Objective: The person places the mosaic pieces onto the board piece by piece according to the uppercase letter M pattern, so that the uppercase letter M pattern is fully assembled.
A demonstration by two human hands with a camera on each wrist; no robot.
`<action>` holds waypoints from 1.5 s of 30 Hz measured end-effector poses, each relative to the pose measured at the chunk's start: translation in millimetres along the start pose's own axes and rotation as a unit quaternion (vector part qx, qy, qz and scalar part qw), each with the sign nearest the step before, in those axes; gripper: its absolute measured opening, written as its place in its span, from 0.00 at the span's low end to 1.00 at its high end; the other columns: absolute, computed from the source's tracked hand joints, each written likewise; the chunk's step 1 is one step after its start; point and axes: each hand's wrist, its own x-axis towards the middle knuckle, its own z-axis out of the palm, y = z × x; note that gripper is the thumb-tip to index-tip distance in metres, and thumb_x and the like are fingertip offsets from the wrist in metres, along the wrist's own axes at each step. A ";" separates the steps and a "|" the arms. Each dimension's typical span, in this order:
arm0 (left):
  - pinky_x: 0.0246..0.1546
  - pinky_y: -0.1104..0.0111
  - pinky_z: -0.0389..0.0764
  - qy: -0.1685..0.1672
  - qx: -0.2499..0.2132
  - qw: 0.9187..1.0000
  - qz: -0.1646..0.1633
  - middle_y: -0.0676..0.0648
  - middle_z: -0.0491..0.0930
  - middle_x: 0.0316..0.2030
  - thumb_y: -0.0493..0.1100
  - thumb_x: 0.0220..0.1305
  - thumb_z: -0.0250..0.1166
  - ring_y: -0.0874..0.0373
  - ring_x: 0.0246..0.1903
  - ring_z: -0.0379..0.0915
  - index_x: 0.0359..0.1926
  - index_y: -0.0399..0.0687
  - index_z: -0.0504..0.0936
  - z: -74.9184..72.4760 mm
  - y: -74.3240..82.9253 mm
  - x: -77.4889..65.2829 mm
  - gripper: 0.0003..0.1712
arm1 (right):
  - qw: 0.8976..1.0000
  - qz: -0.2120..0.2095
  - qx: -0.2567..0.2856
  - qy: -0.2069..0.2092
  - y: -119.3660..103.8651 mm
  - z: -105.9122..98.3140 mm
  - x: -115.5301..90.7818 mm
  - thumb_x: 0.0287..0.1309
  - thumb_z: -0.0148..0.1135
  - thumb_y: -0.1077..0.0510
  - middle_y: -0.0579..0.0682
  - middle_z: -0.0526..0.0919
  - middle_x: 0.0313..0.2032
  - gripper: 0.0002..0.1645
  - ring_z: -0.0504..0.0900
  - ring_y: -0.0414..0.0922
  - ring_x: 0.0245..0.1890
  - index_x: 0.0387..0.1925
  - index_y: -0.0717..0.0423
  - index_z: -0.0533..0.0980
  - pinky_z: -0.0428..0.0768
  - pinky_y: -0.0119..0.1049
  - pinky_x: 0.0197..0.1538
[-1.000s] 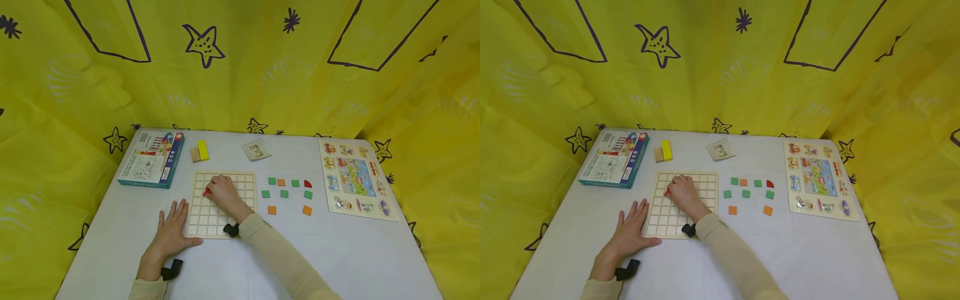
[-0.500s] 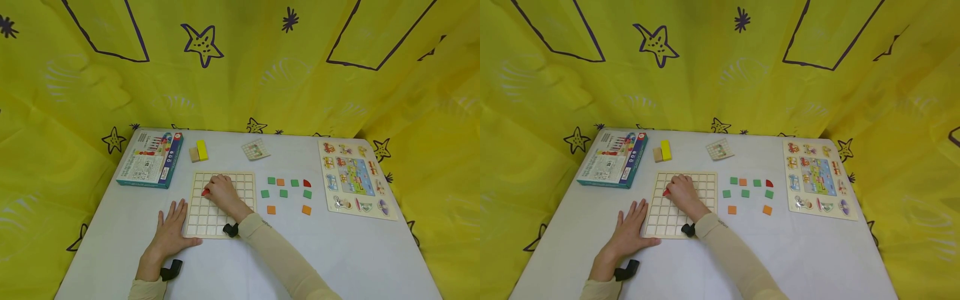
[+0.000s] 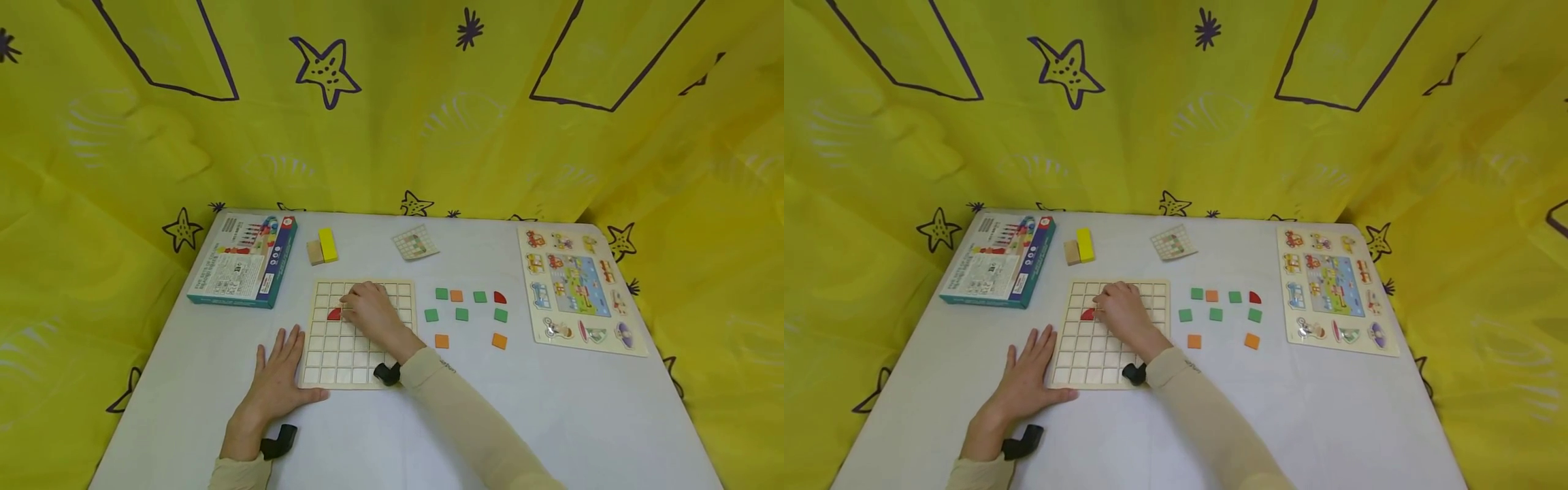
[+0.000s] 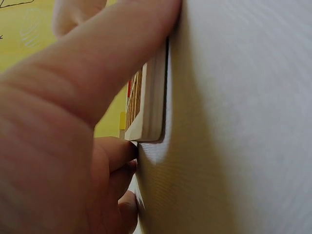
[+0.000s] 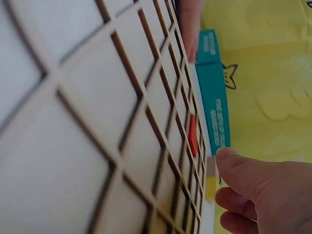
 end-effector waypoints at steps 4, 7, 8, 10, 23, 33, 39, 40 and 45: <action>0.64 0.36 0.28 0.001 -0.002 1.000 -0.002 0.38 0.45 0.75 0.73 0.38 0.74 0.39 0.73 0.29 0.74 0.33 0.51 0.0 1.1 0.6 0.74 | 0.999 0.010 0.021 0.023 22.7 -12.6 -9.5 0.62 0.66 0.50 0.47 0.81 0.46 0.16 0.75 0.47 0.50 0.49 0.52 0.83 0.68 0.48 0.59; 0.64 0.37 0.28 0.003 -0.007 1.000 0.000 0.37 0.45 0.75 0.72 0.38 0.75 0.39 0.73 0.29 0.74 0.33 0.51 -0.7 2.2 0.4 0.74 | 0.999 0.028 0.028 0.034 42.5 -23.6 -18.9 0.62 0.66 0.51 0.49 0.81 0.46 0.17 0.75 0.49 0.50 0.50 0.54 0.82 0.68 0.50 0.59; 0.64 0.37 0.28 0.004 -0.008 1.000 0.001 0.37 0.45 0.75 0.71 0.38 0.75 0.39 0.73 0.29 0.74 0.33 0.51 -0.7 2.2 0.3 0.74 | 0.998 0.035 0.027 0.038 49.7 -26.5 -22.4 0.62 0.66 0.52 0.50 0.81 0.46 0.17 0.75 0.49 0.50 0.50 0.55 0.82 0.68 0.50 0.59; 0.64 0.37 0.28 0.006 -0.009 1.000 0.003 0.37 0.45 0.75 0.71 0.38 0.75 0.38 0.73 0.29 0.74 0.33 0.51 -1.3 2.9 -0.3 0.74 | 0.997 0.053 0.027 0.040 63.9 -32.6 -30.0 0.63 0.66 0.52 0.50 0.81 0.46 0.17 0.75 0.50 0.50 0.50 0.55 0.82 0.67 0.51 0.59; 0.64 0.37 0.28 0.002 -0.006 1.000 -0.003 0.37 0.45 0.75 0.72 0.38 0.75 0.39 0.73 0.29 0.74 0.33 0.51 -0.6 1.8 -1.4 0.74 | 0.987 0.147 0.012 0.070 132.9 -53.9 -85.5 0.57 0.71 0.55 0.54 0.81 0.42 0.18 0.75 0.55 0.46 0.47 0.60 0.83 0.70 0.54 0.52; 0.64 0.37 0.27 0.000 -0.008 1.000 -0.005 0.36 0.45 0.75 0.70 0.38 0.76 0.38 0.73 0.29 0.74 0.32 0.51 -1.1 4.1 -1.4 0.74 | 0.985 0.163 0.009 0.046 141.1 -53.7 -96.5 0.58 0.70 0.53 0.55 0.80 0.42 0.20 0.74 0.55 0.46 0.48 0.60 0.83 0.70 0.54 0.52; 0.64 0.37 0.27 0.002 -0.009 1.000 -0.003 0.37 0.45 0.75 0.72 0.38 0.74 0.39 0.73 0.28 0.74 0.33 0.50 0.5 1.7 -1.3 0.74 | 0.985 0.167 0.006 0.032 142.6 -50.6 -95.3 0.58 0.70 0.50 0.55 0.80 0.44 0.21 0.74 0.55 0.47 0.48 0.59 0.83 0.70 0.53 0.52; 0.64 0.37 0.26 0.002 -0.008 1.000 -0.002 0.37 0.44 0.75 0.72 0.38 0.74 0.39 0.73 0.28 0.74 0.34 0.50 0.8 1.2 -1.2 0.74 | 0.985 0.168 0.004 0.030 142.9 -50.1 -95.2 0.58 0.70 0.50 0.55 0.80 0.44 0.21 0.74 0.55 0.47 0.48 0.59 0.83 0.70 0.53 0.52; 0.64 0.38 0.26 0.001 -0.008 1.000 -0.002 0.38 0.44 0.75 0.73 0.38 0.73 0.40 0.73 0.28 0.75 0.34 0.50 2.0 -0.4 -0.8 0.75 | 0.985 0.169 0.002 0.030 143.5 -48.4 -95.0 0.57 0.71 0.51 0.54 0.79 0.43 0.20 0.73 0.55 0.47 0.48 0.58 0.83 0.70 0.54 0.53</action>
